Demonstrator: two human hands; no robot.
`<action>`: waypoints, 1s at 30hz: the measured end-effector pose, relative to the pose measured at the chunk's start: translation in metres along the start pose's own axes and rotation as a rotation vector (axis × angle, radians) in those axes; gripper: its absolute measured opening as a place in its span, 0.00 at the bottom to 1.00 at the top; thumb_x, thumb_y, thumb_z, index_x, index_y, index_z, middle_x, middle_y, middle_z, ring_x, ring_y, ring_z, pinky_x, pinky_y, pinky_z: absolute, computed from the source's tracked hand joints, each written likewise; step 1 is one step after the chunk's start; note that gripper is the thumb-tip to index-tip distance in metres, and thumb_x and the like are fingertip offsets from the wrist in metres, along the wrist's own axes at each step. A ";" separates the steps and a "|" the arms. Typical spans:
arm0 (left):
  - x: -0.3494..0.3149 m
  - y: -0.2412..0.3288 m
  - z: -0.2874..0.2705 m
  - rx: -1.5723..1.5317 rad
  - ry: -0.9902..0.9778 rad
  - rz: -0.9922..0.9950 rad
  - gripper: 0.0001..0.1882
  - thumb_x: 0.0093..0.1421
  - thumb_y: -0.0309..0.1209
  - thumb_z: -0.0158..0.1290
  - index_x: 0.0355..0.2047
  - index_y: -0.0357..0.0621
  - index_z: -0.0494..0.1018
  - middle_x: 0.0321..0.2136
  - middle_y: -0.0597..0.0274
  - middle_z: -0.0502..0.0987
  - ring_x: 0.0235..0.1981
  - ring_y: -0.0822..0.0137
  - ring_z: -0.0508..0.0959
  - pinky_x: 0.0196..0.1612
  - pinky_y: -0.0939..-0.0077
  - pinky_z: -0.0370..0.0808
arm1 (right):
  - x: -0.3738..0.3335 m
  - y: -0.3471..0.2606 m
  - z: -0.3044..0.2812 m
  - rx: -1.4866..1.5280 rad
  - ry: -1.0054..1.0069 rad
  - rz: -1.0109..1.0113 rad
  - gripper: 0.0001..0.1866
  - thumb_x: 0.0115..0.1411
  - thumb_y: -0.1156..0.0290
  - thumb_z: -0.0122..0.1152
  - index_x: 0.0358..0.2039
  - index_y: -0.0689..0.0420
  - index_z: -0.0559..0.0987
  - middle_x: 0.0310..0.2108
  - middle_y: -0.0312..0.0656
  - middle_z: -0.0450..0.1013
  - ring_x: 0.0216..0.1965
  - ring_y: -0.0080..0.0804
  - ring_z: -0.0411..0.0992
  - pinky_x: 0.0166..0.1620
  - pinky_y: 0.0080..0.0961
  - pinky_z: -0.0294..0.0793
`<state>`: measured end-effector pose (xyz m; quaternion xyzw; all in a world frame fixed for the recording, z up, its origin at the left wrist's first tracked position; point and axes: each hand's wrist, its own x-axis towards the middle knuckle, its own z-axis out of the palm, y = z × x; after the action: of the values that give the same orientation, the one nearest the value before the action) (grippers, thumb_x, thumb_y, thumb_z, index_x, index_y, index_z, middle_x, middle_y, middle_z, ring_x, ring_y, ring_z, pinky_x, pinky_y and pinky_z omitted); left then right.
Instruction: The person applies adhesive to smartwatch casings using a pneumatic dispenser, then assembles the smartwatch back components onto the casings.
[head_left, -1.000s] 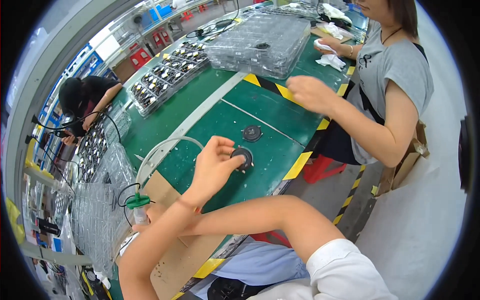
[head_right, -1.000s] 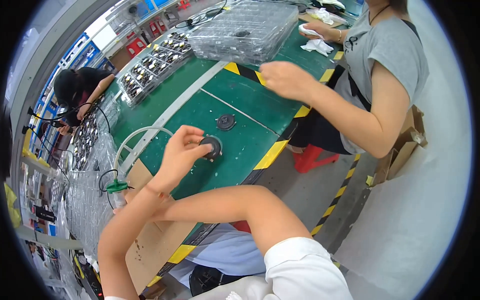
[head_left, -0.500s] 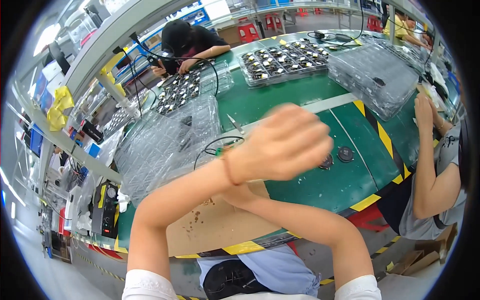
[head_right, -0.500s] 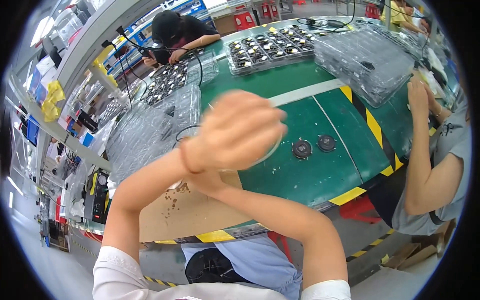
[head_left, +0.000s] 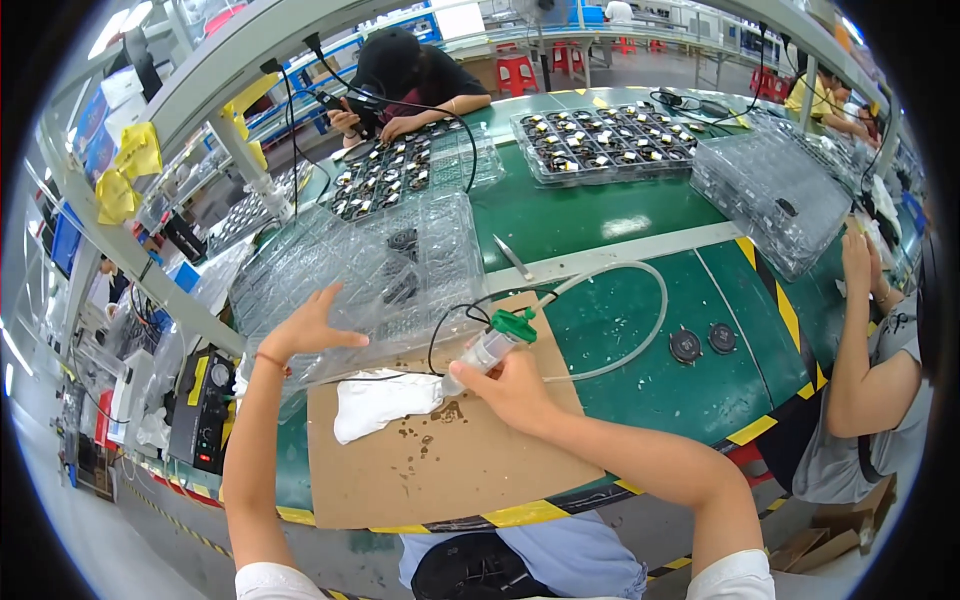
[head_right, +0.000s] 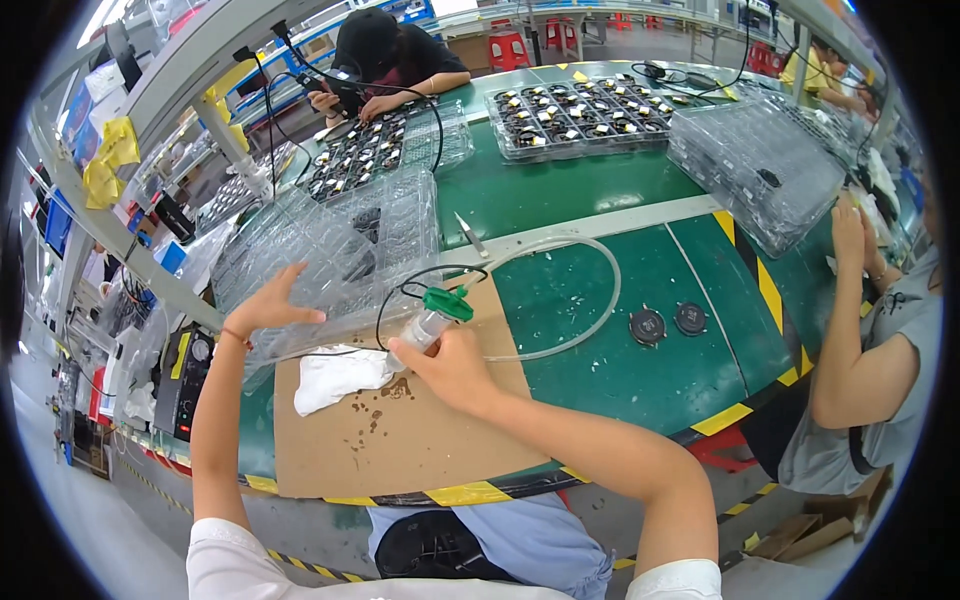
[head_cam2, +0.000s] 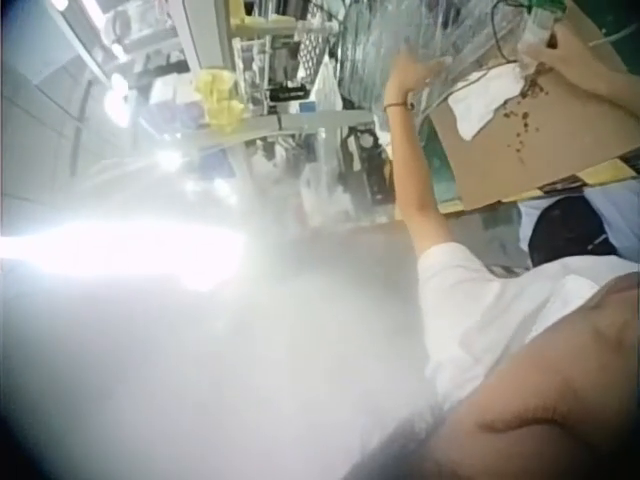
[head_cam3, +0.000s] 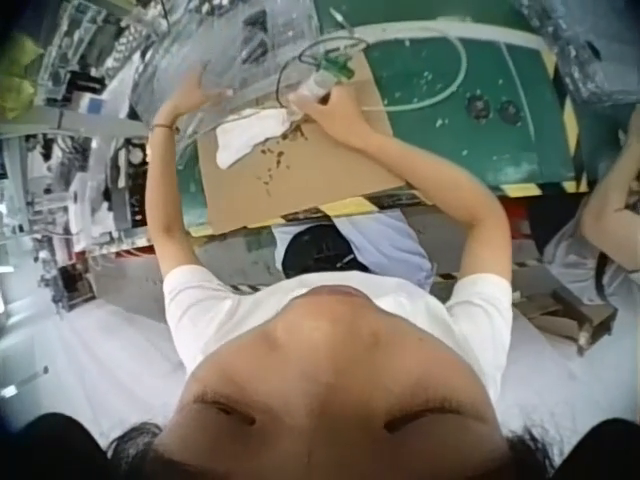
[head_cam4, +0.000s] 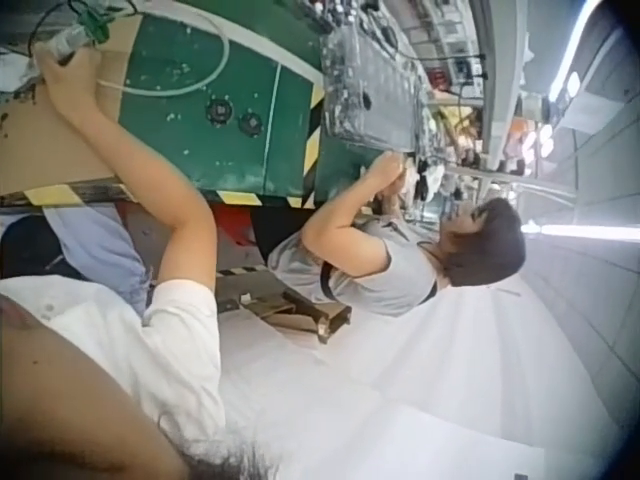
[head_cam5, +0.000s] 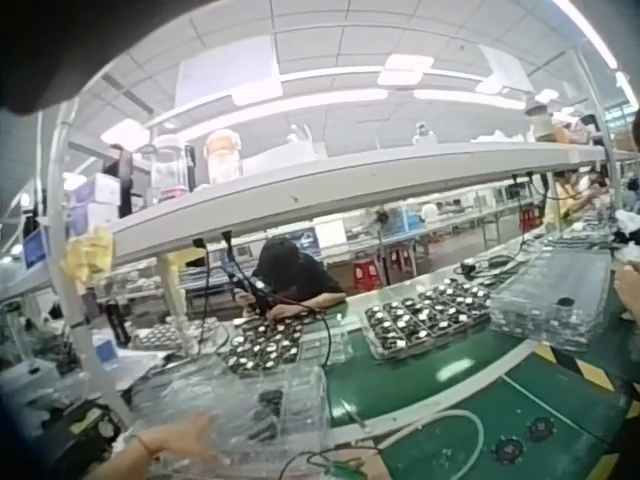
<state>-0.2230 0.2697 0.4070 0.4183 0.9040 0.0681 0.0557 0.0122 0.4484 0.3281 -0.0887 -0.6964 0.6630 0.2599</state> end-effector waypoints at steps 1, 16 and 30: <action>-0.003 -0.005 -0.002 -0.006 0.002 0.006 0.45 0.38 0.51 0.61 0.52 0.38 0.59 0.51 0.44 0.61 0.49 0.51 0.65 0.51 0.64 0.62 | 0.000 0.001 0.001 0.026 -0.029 0.046 0.15 0.50 0.65 0.61 0.30 0.63 0.72 0.23 0.35 0.71 0.25 0.16 0.67 0.28 0.17 0.66; -0.123 0.216 -0.067 0.190 0.291 0.686 0.29 0.35 0.28 0.59 0.43 0.47 0.70 0.45 0.52 0.66 0.49 0.51 0.65 0.47 0.59 0.65 | 0.004 0.044 -0.013 -0.753 0.270 -1.180 0.20 0.50 0.56 0.59 0.32 0.62 0.73 0.25 0.43 0.69 0.27 0.27 0.68 0.28 0.27 0.67; 0.087 0.445 -0.045 0.004 0.209 1.375 0.30 0.32 0.22 0.53 0.42 0.48 0.70 0.50 0.55 0.63 0.53 0.52 0.62 0.54 0.62 0.60 | -0.004 0.012 0.004 -0.116 0.095 -0.146 0.27 0.48 0.50 0.55 0.28 0.67 0.69 0.29 0.57 0.68 0.34 0.51 0.68 0.37 0.38 0.65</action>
<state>0.0473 0.6180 0.5231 0.8872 0.4348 0.1263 -0.0881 0.0108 0.4439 0.3153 -0.0839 -0.7252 0.5960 0.3345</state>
